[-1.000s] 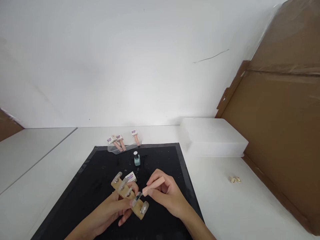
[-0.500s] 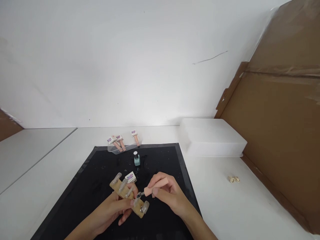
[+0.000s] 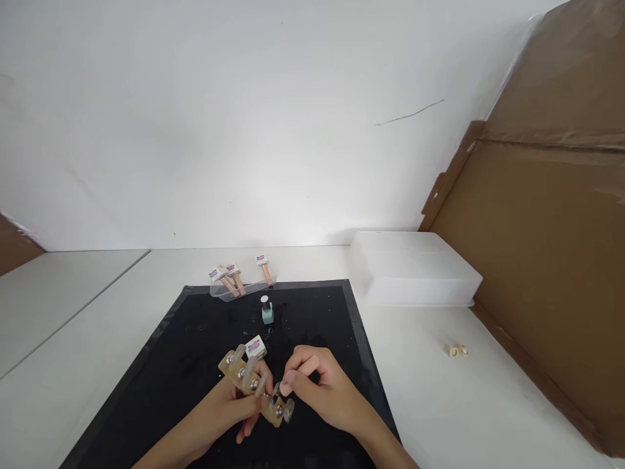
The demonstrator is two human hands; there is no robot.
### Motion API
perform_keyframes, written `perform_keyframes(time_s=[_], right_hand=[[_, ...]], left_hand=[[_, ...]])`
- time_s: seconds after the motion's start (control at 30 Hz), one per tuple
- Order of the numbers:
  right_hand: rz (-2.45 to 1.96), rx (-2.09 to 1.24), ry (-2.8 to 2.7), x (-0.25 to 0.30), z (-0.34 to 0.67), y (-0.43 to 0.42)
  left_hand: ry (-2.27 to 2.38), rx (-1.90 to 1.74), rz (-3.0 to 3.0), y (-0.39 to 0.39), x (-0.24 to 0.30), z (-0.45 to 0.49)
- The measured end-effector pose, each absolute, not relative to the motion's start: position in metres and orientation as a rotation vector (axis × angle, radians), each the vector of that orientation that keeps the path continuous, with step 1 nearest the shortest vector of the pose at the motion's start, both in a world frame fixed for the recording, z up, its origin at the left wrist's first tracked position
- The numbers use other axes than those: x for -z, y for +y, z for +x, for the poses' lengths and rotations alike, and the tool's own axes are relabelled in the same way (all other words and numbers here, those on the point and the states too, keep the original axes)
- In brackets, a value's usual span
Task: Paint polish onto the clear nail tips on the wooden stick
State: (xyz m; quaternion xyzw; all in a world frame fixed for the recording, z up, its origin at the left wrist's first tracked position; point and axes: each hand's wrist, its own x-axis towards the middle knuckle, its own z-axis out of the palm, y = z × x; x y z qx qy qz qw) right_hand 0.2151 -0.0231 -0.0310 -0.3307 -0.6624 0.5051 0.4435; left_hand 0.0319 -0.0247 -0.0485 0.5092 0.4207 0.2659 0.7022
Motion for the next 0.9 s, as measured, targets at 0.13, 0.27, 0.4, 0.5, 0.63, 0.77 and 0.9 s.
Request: perform_keyframes(time_s=[0.13,0.27,0.4,0.5,0.63,0.77,0.9], right_hand=[[-0.895,-1.143,-1.665,0.0326,0.2167,-0.0223],[-0.942,-1.11,-1.584,0.0329,0.2189,-0.0216],[-0.807,-1.19,-1.593,0.0321,0.2191,-0.023],[-0.76,-1.241,-1.665,0.0331,0.2176,-0.0241],[-0.812,-1.179,-1.698,0.0357,0.2168,-0.0235],[-0.922,-1.096,-1.652,0.0376,0.2187,-0.0214],[-0.885,-1.113,-1.545,0.0404,0.2198,-0.0211]], left_hand=[[0.926,-0.588,1.124,-0.0251,0.0492,0.0319],[0.948,-0.595,1.132,-0.0251,0.0495,0.0312],[0.979,-0.589,1.143,-0.0239,0.0498,0.031],[0.981,-0.595,1.141,-0.0232,0.0497,0.0323],[0.949,-0.581,1.146,-0.0238,0.0506,0.0342],[0.952,-0.561,1.151,-0.025,0.0536,0.0339],[0.961,-0.546,1.177,-0.0246,0.0574,0.0324]])
